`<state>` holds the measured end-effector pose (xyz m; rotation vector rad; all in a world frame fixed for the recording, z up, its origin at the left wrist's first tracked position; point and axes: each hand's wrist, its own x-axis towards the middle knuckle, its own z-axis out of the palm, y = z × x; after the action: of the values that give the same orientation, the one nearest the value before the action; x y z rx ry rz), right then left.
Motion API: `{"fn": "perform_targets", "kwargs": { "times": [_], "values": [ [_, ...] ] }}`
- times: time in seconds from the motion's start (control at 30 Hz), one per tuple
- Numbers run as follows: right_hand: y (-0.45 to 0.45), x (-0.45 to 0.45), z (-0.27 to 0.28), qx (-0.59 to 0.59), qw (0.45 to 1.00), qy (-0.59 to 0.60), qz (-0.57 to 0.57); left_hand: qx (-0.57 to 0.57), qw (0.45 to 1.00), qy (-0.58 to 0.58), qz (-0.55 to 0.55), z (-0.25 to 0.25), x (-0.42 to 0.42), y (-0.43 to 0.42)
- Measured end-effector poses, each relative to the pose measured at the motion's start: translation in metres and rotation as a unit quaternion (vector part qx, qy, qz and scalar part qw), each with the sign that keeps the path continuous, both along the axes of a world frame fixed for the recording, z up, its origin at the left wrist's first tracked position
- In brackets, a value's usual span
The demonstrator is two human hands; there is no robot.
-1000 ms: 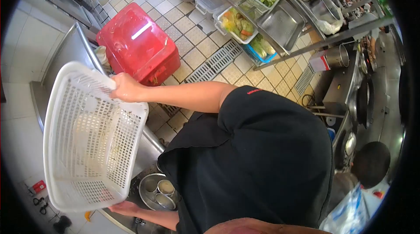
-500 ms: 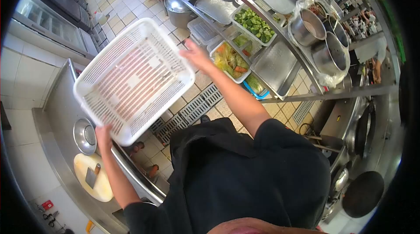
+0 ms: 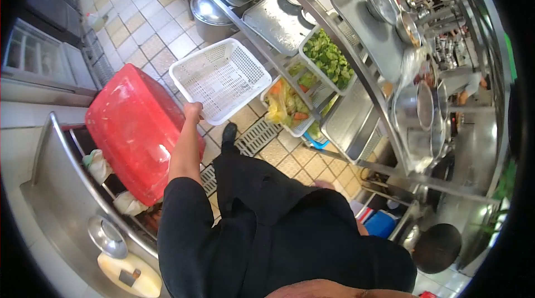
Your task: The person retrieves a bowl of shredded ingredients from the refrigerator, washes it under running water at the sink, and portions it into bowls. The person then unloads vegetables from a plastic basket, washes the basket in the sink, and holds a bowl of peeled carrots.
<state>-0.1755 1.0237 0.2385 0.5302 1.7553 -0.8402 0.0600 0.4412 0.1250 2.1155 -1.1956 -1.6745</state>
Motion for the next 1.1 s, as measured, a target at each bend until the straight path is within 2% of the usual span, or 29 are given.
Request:
{"fn": "perform_targets", "kwargs": {
  "times": [0.03, 0.07, 0.2, 0.23, 0.3, 0.33, 0.4, 0.43, 0.5, 0.57, 0.67, 0.77, 0.83, 0.9, 0.93, 0.97, 1.0, 1.03, 1.07, 1.1],
  "values": [
    [0.046, -0.011, -0.024, -0.093, 0.897, 0.166, 0.399, 0.012, 1.000, 0.019, 0.015, -0.022, -0.015, -0.011],
    [0.065, -0.019, -0.036, -0.090, 0.858, 0.190, 0.470, 0.022, 0.999, 0.026, 0.020, -0.038, -0.030, -0.023],
    [0.059, -0.026, -0.042, -0.033, 0.889, 0.133, 0.436, 0.058, 0.998, 0.035, 0.013, -0.100, -0.076, -0.065],
    [0.030, -0.028, -0.020, -0.029, 0.884, 0.133, 0.446, 0.065, 0.997, 0.038, -0.008, -0.107, -0.086, -0.071],
    [-0.065, -0.020, 0.038, 0.049, 0.938, 0.092, 0.329, 0.051, 0.994, 0.085, -0.039, -0.124, -0.115, -0.078],
    [-0.099, -0.021, 0.053, 0.082, 0.959, 0.078, 0.261, 0.033, 0.990, 0.131, -0.046, -0.147, -0.122, -0.076],
    [-0.117, -0.030, 0.055, 0.054, 0.955, 0.085, 0.279, 0.102, 0.984, 0.142, -0.025, -0.211, -0.151, -0.077],
    [-0.122, -0.032, 0.056, 0.039, 0.952, 0.086, 0.290, 0.118, 0.982, 0.142, -0.032, -0.191, -0.164, -0.074],
    [-0.137, -0.037, 0.067, 0.045, 0.952, 0.109, 0.283, 0.142, 0.981, 0.124, -0.049, -0.180, -0.189, -0.071],
    [-0.143, -0.037, 0.078, 0.069, 0.952, 0.129, 0.270, 0.150, 0.976, 0.154, -0.046, -0.166, -0.213, -0.068],
    [-0.106, -0.040, 0.072, 0.029, 0.919, 0.149, 0.364, 0.191, 0.953, 0.235, 0.026, -0.169, -0.244, -0.071],
    [-0.079, -0.033, 0.089, 0.063, 0.917, 0.102, 0.381, 0.259, 0.944, 0.179, -0.096, -0.176, -0.251, -0.077],
    [-0.044, -0.030, 0.096, 0.057, 0.916, 0.104, 0.383, 0.227, 0.945, 0.153, -0.181, -0.159, -0.241, -0.071],
    [0.007, -0.027, 0.086, 0.027, 0.921, 0.127, 0.366, 0.198, 0.942, 0.172, -0.208, -0.139, -0.225, -0.061],
    [0.022, -0.025, 0.090, 0.049, 0.929, 0.114, 0.349, 0.179, 0.935, 0.212, -0.220, -0.141, -0.211, -0.057],
    [0.038, -0.029, 0.103, 0.073, 0.937, 0.105, 0.326, 0.160, 0.929, 0.286, -0.175, -0.137, -0.194, -0.048],
    [0.048, -0.035, 0.123, 0.096, 0.945, 0.099, 0.295, 0.122, 0.932, 0.246, -0.237, -0.134, -0.190, -0.045],
    [0.052, -0.041, 0.158, 0.045, 0.972, 0.104, 0.205, 0.021, 0.922, 0.231, -0.311, -0.147, -0.175, -0.039],
    [0.052, -0.047, 0.203, -0.010, 0.987, 0.109, 0.117, -0.045, 0.858, 0.231, -0.456, -0.149, -0.156, -0.039],
    [0.047, -0.053, 0.241, 0.001, 0.980, 0.161, 0.113, 0.094, 0.891, 0.303, -0.325, -0.123, -0.130, -0.022]
  ]
}}
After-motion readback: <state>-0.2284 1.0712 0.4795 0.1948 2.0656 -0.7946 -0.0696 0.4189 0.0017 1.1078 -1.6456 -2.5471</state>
